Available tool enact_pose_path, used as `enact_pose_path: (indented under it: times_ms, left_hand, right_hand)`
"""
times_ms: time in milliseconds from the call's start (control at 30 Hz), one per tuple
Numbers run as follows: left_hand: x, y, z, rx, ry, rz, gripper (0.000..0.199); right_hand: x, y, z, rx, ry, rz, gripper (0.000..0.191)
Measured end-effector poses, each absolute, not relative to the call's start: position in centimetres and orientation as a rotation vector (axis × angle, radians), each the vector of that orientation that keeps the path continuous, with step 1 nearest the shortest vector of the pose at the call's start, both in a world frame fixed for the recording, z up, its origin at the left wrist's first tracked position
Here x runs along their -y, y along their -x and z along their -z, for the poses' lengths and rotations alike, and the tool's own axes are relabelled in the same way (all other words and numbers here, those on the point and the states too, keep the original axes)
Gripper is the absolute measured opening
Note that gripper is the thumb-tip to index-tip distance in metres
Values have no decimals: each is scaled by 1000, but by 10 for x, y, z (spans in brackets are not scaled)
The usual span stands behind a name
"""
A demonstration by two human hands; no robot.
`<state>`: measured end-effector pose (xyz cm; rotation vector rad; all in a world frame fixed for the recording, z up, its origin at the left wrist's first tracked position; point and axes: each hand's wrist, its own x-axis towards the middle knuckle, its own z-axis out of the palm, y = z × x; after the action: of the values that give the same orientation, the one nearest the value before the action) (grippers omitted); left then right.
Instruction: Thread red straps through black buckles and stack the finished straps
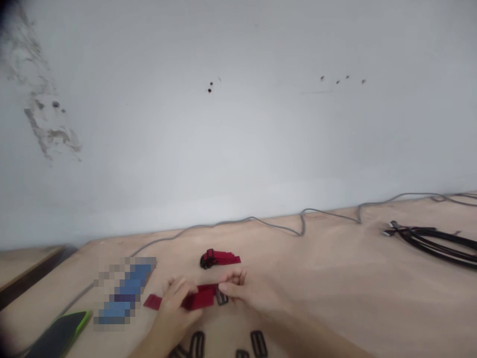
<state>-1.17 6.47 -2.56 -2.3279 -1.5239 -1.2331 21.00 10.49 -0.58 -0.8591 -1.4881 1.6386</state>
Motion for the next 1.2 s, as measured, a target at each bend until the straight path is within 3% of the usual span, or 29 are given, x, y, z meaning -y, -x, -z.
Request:
enact_pose_path:
  times_ms: [267, 533, 667, 767, 833, 1033, 1200]
  left_hand:
    - [-64, 10, 25, 1501, 2222, 1164, 22]
    - [-61, 8, 20, 1399, 2190, 1112, 18]
    - [-56, 3, 21, 1300, 2275, 1149, 10]
    - [-54, 1, 25, 1245, 2359, 1191, 28]
    - [-54, 3, 25, 1221, 2422, 1192, 36]
    - [-54, 8, 15, 1313, 2595, 1147, 22]
    - [-50, 9, 9, 1422, 2807, 1083, 23]
  right_hand:
    - [-113, -186, 36, 1319, 784, -1746, 49]
    - [-107, -190, 30, 1482, 814, -1783, 39]
    - [-107, -186, 27, 1529, 828, -1730, 25]
    - [-107, -184, 29, 1519, 826, -1690, 19]
    - [-106, -184, 29, 1499, 823, -1669, 21]
    - [-105, -183, 26, 1373, 823, -1637, 43]
    - [-109, -192, 24, 1441, 779, -1829, 41]
